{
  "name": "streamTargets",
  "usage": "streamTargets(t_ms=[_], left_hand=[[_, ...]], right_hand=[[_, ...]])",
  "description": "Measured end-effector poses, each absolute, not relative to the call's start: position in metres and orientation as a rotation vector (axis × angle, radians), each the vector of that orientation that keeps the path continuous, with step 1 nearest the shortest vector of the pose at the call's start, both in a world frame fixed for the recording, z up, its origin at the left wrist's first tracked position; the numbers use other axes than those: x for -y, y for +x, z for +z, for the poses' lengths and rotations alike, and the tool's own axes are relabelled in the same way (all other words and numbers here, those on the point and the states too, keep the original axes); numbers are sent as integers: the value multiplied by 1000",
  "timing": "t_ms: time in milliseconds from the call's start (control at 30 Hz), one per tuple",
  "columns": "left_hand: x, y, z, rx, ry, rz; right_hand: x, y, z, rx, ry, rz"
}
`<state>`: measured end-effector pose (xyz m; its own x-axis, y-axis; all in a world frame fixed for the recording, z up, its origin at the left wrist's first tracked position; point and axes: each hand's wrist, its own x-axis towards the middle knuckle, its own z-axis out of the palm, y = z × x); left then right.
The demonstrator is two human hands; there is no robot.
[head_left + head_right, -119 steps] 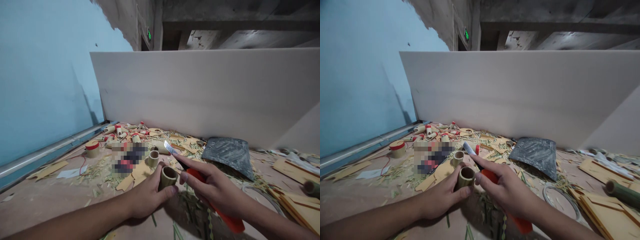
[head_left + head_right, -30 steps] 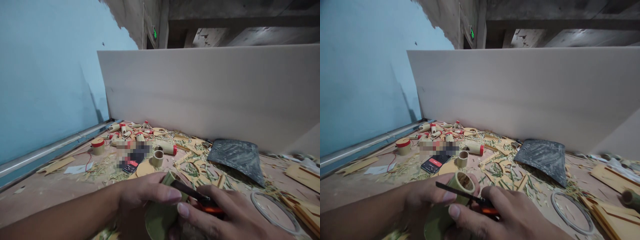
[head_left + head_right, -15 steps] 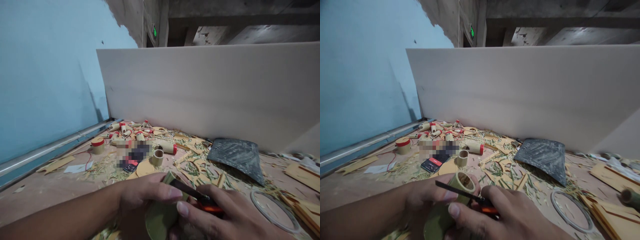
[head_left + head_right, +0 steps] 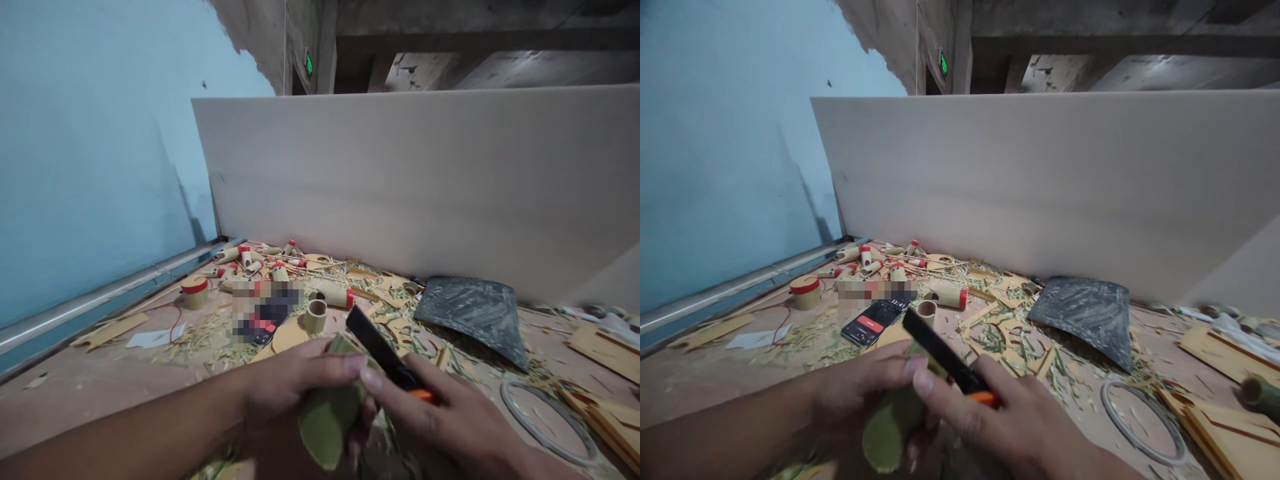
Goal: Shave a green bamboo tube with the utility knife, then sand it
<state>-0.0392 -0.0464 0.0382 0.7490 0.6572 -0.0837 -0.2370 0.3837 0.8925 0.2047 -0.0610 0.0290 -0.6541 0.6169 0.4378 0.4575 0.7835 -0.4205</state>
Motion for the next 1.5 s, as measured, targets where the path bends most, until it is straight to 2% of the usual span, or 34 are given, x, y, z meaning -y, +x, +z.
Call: streamTargets(t_ms=[100, 333, 600, 1133, 1300, 1500], left_hand=[[44, -35, 41, -693, 977, 754], [36, -36, 25, -990, 943, 754], [37, -32, 11, -1015, 1052, 634], [33, -35, 8, -1005, 1149, 515], [46, -37, 23, -1229, 1729, 573], [57, -36, 27, -1159, 2125, 619]], right_hand=[[59, 193, 32, 2244, -776, 523], [67, 191, 51, 1549, -992, 1596], [83, 211, 35, 1109, -837, 2061], [97, 223, 45, 1011, -850, 2110], [93, 217, 38, 960, -902, 2035], [89, 216, 27, 974, -1059, 1933]])
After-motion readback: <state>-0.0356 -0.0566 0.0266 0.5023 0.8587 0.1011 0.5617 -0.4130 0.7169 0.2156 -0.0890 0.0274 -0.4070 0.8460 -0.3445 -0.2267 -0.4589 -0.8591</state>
